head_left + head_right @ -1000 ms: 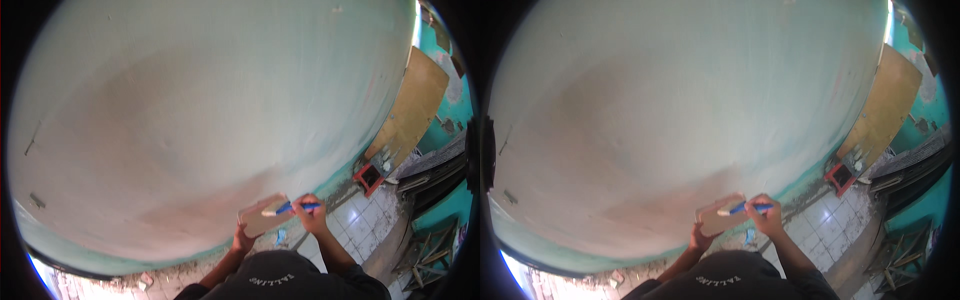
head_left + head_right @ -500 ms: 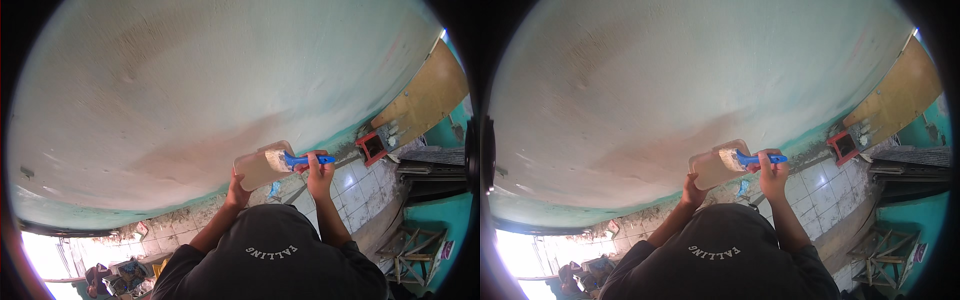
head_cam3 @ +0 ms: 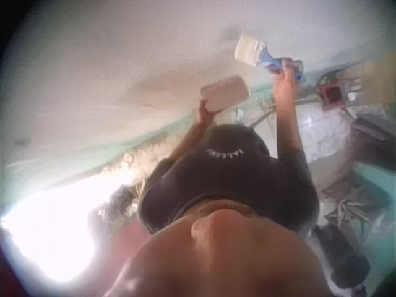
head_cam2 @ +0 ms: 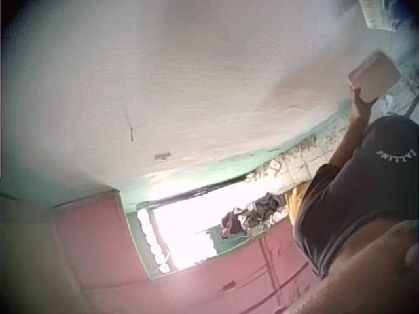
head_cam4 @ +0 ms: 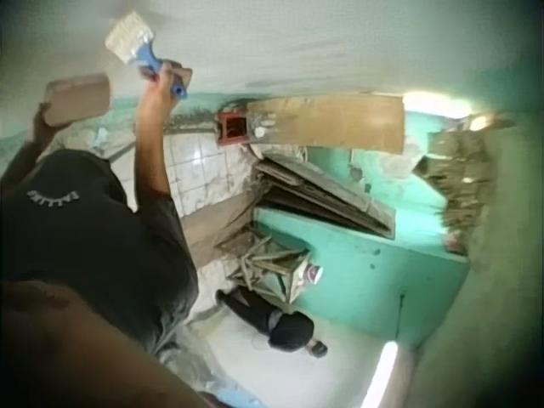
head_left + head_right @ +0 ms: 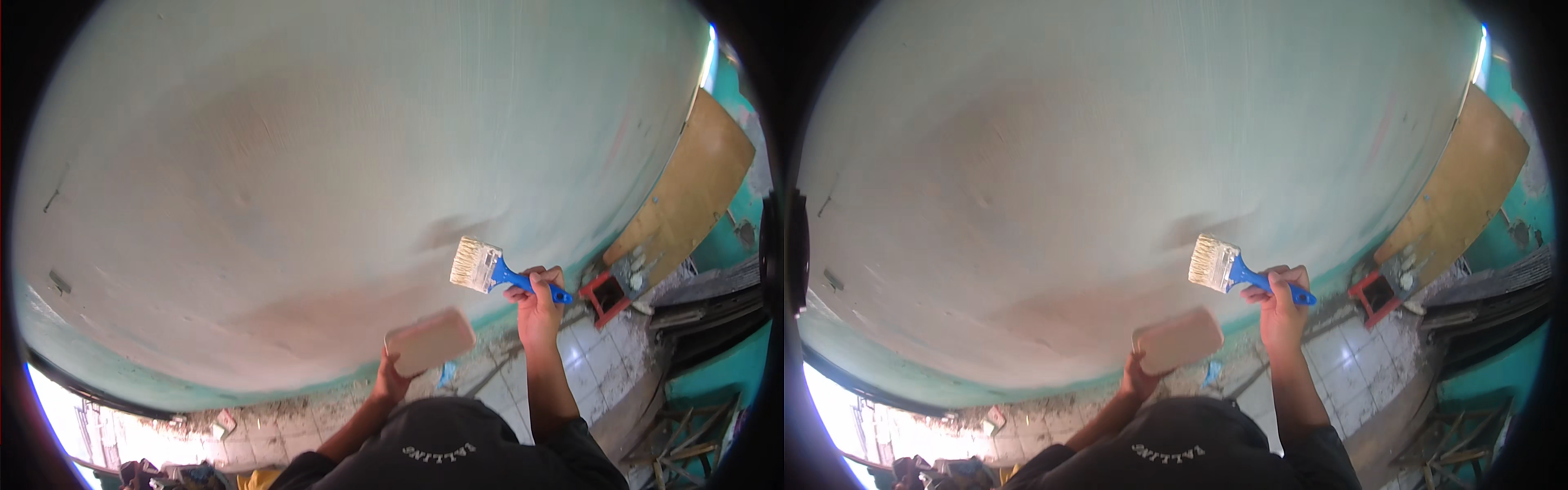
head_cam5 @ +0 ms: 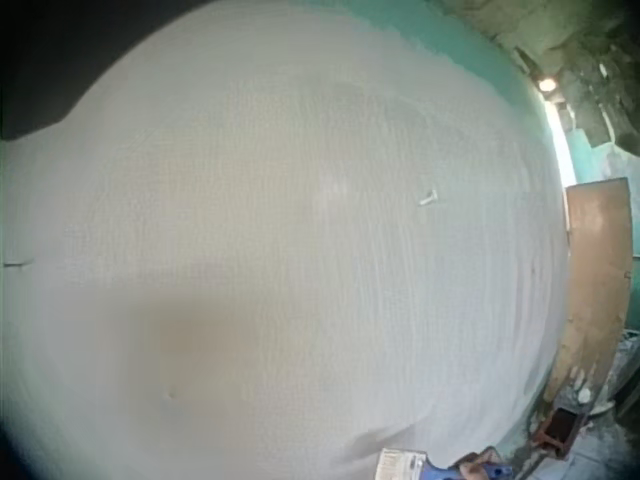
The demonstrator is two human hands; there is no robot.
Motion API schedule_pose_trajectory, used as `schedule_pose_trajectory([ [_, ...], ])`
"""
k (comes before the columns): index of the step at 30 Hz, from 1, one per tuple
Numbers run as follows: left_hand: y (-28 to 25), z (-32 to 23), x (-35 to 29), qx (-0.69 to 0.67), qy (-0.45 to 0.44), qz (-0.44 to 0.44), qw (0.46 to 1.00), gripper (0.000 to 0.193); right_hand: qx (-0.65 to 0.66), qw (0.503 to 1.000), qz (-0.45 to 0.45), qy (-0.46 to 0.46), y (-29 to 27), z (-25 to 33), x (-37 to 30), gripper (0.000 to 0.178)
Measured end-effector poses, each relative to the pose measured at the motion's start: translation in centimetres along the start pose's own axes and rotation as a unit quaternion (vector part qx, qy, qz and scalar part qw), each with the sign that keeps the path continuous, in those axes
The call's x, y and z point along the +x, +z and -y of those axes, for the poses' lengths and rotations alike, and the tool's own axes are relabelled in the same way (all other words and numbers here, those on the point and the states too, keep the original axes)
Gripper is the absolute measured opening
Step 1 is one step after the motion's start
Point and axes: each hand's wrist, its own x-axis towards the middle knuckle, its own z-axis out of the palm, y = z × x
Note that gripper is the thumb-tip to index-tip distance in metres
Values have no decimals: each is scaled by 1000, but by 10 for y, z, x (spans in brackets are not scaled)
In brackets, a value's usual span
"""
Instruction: The person applies paint to a wall with a paint brush, dipping the brush into a plastic container of paint and then spreading it onto the wall in strokes.
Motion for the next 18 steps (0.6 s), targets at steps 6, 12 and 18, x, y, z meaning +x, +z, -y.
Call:
schedule_pose_trajectory([
  [6, 6, -4, -4, 1, -5, 10, 1000, 61, -21, 985, 93, -140, 77, 79, 70, 8],
  [12, -2, -3, 3, -21, -2, 4, 1000, 62, -87, 894, 222, -380, 188, 172, 147, 6],
  [18, -4, -5, -3, -23, 37, 9, 999, 65, -158, 764, 260, -570, 307, 254, 190, 14],
])
